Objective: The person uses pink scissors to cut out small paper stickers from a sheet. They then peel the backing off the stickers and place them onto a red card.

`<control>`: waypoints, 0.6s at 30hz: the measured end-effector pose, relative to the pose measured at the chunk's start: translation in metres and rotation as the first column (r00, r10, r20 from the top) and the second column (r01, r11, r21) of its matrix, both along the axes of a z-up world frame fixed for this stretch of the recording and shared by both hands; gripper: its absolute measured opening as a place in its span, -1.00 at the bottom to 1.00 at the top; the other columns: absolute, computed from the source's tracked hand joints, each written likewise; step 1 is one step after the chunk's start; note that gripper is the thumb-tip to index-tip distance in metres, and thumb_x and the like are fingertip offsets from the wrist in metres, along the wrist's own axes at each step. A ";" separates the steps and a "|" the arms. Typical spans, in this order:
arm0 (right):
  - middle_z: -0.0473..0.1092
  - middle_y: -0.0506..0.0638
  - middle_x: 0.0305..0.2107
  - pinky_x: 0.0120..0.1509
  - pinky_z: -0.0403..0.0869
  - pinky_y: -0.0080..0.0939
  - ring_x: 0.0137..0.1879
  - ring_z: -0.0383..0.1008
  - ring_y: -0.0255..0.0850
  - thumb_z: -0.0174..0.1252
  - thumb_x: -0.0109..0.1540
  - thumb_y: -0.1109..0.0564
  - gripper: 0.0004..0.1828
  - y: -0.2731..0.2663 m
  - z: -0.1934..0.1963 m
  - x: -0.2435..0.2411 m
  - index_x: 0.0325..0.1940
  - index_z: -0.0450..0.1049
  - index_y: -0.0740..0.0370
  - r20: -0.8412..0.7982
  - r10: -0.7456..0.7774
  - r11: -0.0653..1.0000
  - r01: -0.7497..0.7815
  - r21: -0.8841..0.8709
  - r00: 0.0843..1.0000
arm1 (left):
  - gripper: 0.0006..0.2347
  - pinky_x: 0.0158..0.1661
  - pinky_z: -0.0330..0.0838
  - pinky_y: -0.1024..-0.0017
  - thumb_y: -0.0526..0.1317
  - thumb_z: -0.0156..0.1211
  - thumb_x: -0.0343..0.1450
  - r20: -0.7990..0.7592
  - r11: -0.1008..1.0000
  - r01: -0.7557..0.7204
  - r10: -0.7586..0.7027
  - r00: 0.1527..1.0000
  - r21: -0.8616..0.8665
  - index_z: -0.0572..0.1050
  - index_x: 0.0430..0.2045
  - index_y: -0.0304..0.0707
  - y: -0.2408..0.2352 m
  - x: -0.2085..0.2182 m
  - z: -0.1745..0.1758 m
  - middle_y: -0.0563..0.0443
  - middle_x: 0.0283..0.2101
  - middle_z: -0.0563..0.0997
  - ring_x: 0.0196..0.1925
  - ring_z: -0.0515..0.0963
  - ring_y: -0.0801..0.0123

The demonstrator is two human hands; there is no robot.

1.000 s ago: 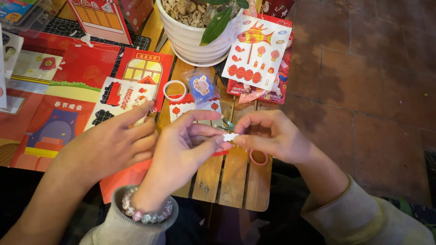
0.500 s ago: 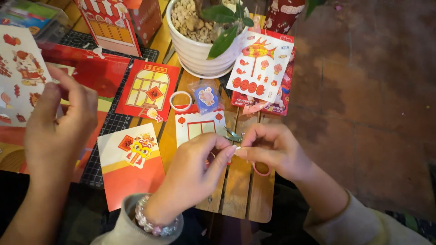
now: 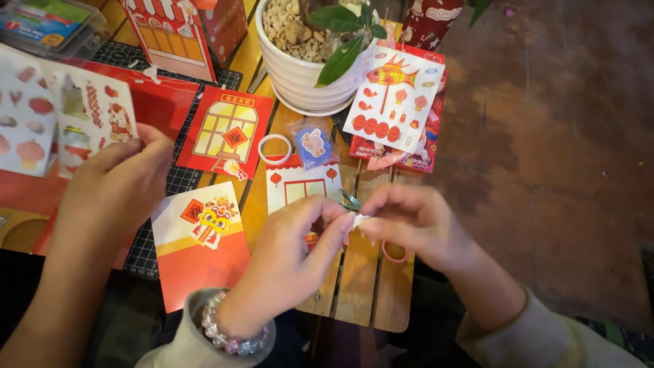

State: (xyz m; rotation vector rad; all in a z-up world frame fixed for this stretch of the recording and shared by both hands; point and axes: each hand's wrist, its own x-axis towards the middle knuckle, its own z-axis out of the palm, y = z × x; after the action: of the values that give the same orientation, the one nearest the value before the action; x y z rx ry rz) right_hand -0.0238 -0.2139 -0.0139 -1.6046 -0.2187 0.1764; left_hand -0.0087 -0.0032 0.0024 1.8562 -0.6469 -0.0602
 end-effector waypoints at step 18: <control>0.49 -0.02 -0.40 -0.23 0.38 -0.39 -0.29 0.46 -0.32 0.11 0.19 0.07 -0.75 0.016 0.030 -0.014 -0.16 0.53 0.26 0.395 -0.077 0.955 0.181 -0.233 0.915 | -0.83 -0.50 0.30 0.60 -0.19 0.09 0.43 -0.268 0.958 -0.068 -0.010 0.963 -0.280 0.44 -0.59 -0.19 -0.001 -0.010 0.012 0.15 -0.62 0.50 -0.56 0.43 0.59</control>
State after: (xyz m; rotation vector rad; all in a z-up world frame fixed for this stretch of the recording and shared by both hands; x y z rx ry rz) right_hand -0.0379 -0.1980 0.0156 -1.9083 -0.4019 -0.2261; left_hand -0.0185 -0.0047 0.0142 1.5412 -0.4149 -0.1842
